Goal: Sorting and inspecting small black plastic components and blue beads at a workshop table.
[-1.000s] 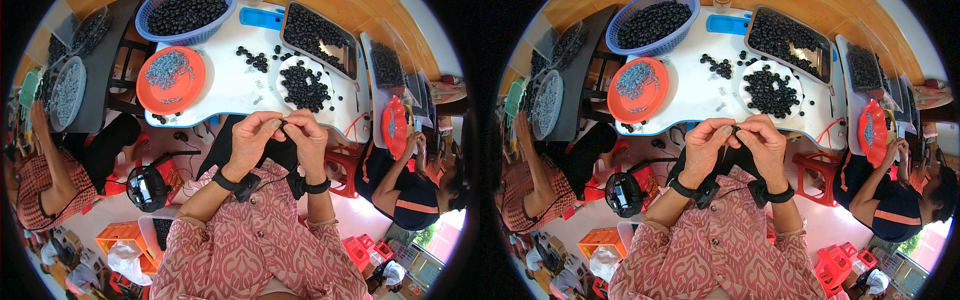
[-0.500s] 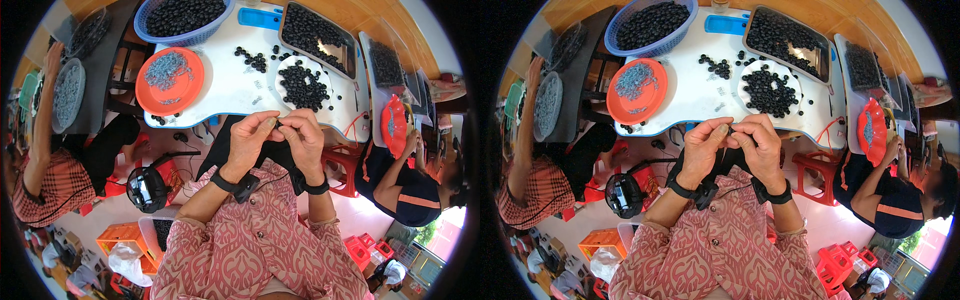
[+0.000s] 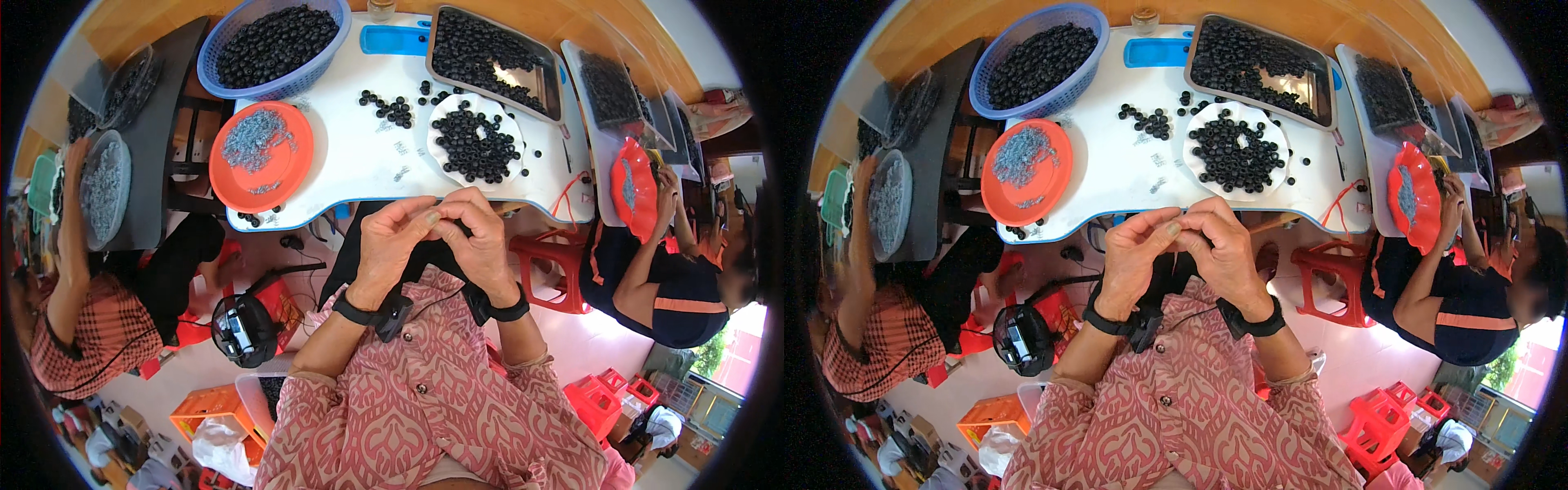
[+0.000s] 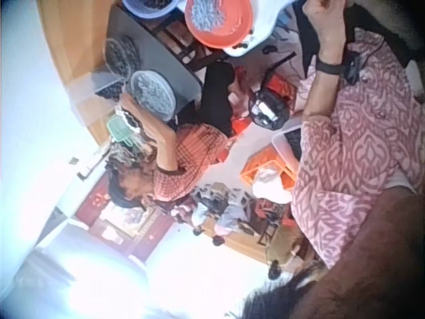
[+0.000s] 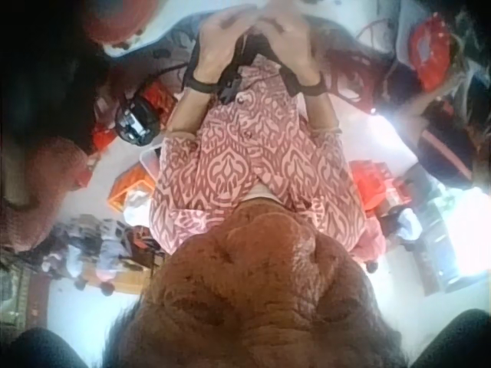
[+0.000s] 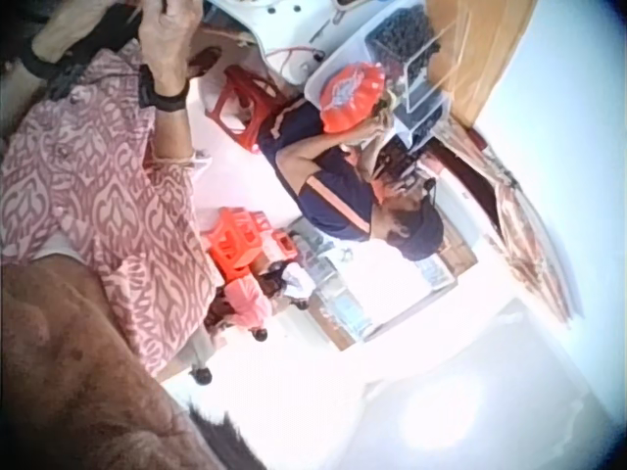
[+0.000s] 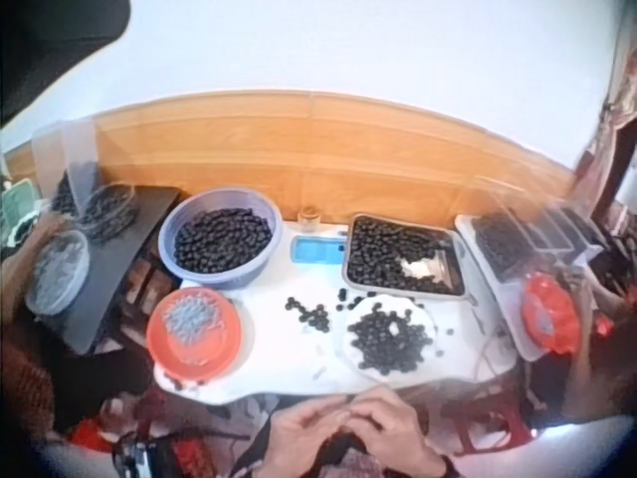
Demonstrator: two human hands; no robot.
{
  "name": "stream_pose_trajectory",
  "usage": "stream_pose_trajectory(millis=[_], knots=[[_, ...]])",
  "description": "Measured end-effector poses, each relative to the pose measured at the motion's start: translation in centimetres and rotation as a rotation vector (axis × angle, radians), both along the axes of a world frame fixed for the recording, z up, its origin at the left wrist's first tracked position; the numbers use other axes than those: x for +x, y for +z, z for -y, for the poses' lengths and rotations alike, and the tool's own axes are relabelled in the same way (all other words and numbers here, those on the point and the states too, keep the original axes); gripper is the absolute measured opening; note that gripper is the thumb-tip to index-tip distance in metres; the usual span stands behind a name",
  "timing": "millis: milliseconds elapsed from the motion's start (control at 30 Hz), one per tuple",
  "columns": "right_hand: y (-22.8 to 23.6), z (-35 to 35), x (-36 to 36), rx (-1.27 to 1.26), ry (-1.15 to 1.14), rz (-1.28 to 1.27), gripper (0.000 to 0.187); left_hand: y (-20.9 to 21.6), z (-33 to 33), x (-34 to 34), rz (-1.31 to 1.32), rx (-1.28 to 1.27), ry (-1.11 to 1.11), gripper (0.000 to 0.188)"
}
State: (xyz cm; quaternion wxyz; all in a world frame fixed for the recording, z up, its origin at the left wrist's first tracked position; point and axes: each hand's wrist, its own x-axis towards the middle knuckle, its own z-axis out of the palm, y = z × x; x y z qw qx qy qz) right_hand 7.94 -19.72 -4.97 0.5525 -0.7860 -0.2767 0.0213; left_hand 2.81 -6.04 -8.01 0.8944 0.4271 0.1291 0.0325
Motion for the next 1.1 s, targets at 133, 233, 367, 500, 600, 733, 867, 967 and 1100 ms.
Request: stream_pose_trajectory(millis=[133, 233, 367, 500, 600, 733, 867, 967, 1100], knots=[[0.2, 0.2, -0.1, -0.009, 0.009, -0.058, 0.019, 0.1, 0.1, -0.1, -0.026, 0.203, -0.029, 0.026], [0.1, 0.3, -0.3, -0.004, -0.017, -0.037, 0.020, 0.2, 0.2, -0.1, -0.008, 0.264, -0.024, 0.025], [-1.0, 0.6, -0.6, 0.109, -0.031, -0.123, 0.022, -0.4, 0.4, -0.1, 0.040, 0.234, -0.027, 0.023], [-1.4, 0.7, -1.0, 0.183, -0.047, -0.222, 0.020, -0.7, 0.4, -0.1, 0.088, 0.334, -0.018, 0.022], [-1.7, 0.7, -1.1, 0.230, -0.051, -0.252, 0.017, -0.8, 0.4, -0.1, 0.088, 0.296, -0.020, 0.020], [-1.4, 0.4, -1.4, 0.326, -0.063, -0.314, 0.016, -1.4, 0.2, 0.1, 0.065, 0.109, -0.011, 0.019], [-1.4, 0.5, -1.4, 0.355, -0.067, -0.345, 0.016, -1.7, -0.2, 0.6, 0.070, -0.229, -0.063, 0.020], [-0.9, 0.1, -1.2, 0.317, -0.055, -0.236, 0.016, -2.1, -0.6, 0.5, 0.093, -0.378, -0.085, 0.020], [-1.2, -0.1, -1.0, 0.253, -0.050, -0.137, 0.018, -2.0, -0.8, 0.6, 0.105, -0.399, -0.101, 0.020]])
